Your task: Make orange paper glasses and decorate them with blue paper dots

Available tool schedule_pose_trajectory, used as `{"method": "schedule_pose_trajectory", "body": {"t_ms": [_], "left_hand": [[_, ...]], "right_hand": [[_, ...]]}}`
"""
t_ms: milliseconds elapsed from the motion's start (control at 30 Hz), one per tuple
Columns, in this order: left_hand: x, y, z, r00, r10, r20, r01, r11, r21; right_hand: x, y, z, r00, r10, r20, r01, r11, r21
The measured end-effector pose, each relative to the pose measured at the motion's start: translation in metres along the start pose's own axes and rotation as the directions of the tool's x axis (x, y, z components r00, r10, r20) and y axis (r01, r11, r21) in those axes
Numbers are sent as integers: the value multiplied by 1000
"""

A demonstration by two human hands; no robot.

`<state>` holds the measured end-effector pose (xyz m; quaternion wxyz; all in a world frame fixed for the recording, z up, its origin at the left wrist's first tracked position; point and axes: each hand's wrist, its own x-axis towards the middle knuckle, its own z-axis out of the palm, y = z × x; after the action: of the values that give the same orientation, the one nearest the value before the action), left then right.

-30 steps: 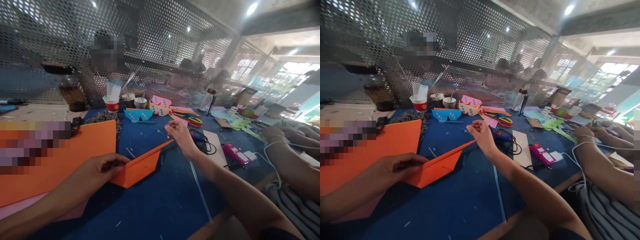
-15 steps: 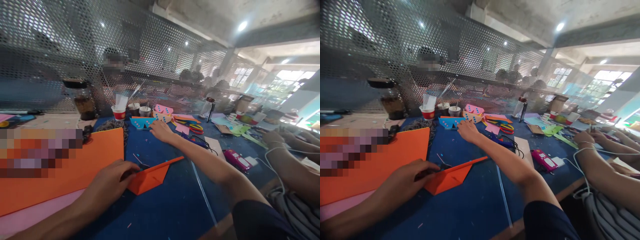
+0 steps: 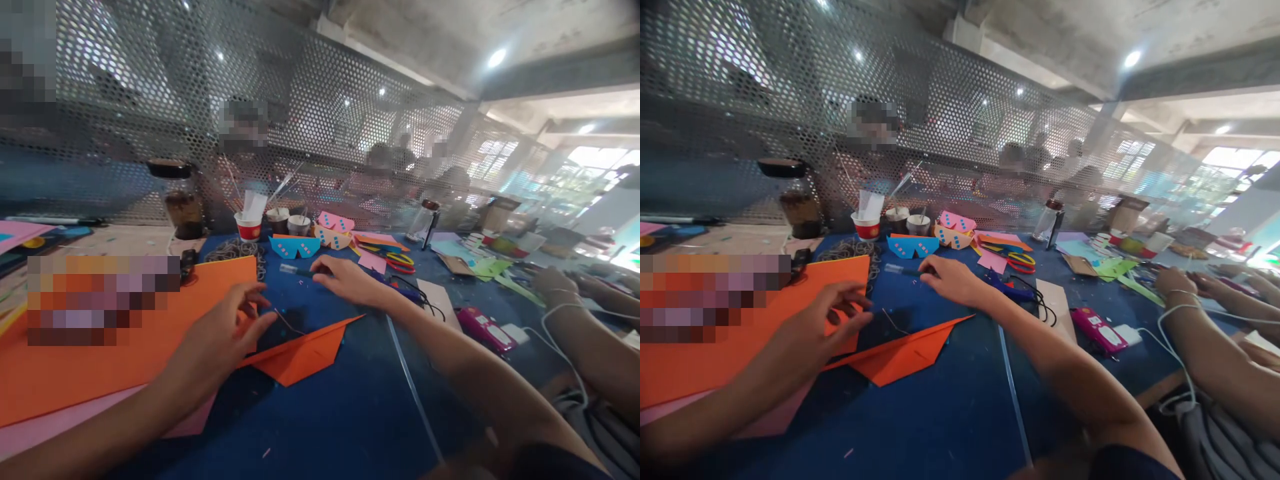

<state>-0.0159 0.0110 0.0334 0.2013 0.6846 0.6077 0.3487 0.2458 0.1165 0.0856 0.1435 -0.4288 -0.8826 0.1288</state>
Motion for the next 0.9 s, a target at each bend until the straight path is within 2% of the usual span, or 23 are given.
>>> {"method": "schedule_pose_trajectory", "body": {"t_ms": [67, 167, 233, 367, 533, 700, 767, 900], "left_hand": [[3, 1, -6, 997, 33, -63, -34, 999, -2], [1, 4, -10, 991, 116, 68, -120, 991, 54], [-3, 6, -11, 980, 153, 125, -162, 985, 61], [-8, 9, -12, 959, 274, 75, -282, 950, 137], [-8, 17, -15, 816, 544, 195, -578, 773, 261], [-5, 26, -12, 762, 593, 261, -634, 599, 489], [-3, 27, -9, 719, 635, 283, -675, 540, 503], [2, 23, 0, 629, 741, 234, -728, 455, 513]], "right_hand": [[-25, -13, -6, 998, -50, 50, 46, 996, 81], [-54, -30, -11, 986, -132, 104, 105, 966, 236], [-65, -38, -11, 985, -124, 121, 95, 971, 221], [-75, -46, -13, 982, -93, 163, 65, 983, 174], [-79, -47, -12, 978, -153, 142, 110, 957, 269], [-83, -37, -11, 984, -138, 115, 86, 925, 370], [-85, -32, -12, 983, -149, 108, 92, 907, 412], [-87, -26, -11, 973, -184, 139, 120, 918, 379]]}}
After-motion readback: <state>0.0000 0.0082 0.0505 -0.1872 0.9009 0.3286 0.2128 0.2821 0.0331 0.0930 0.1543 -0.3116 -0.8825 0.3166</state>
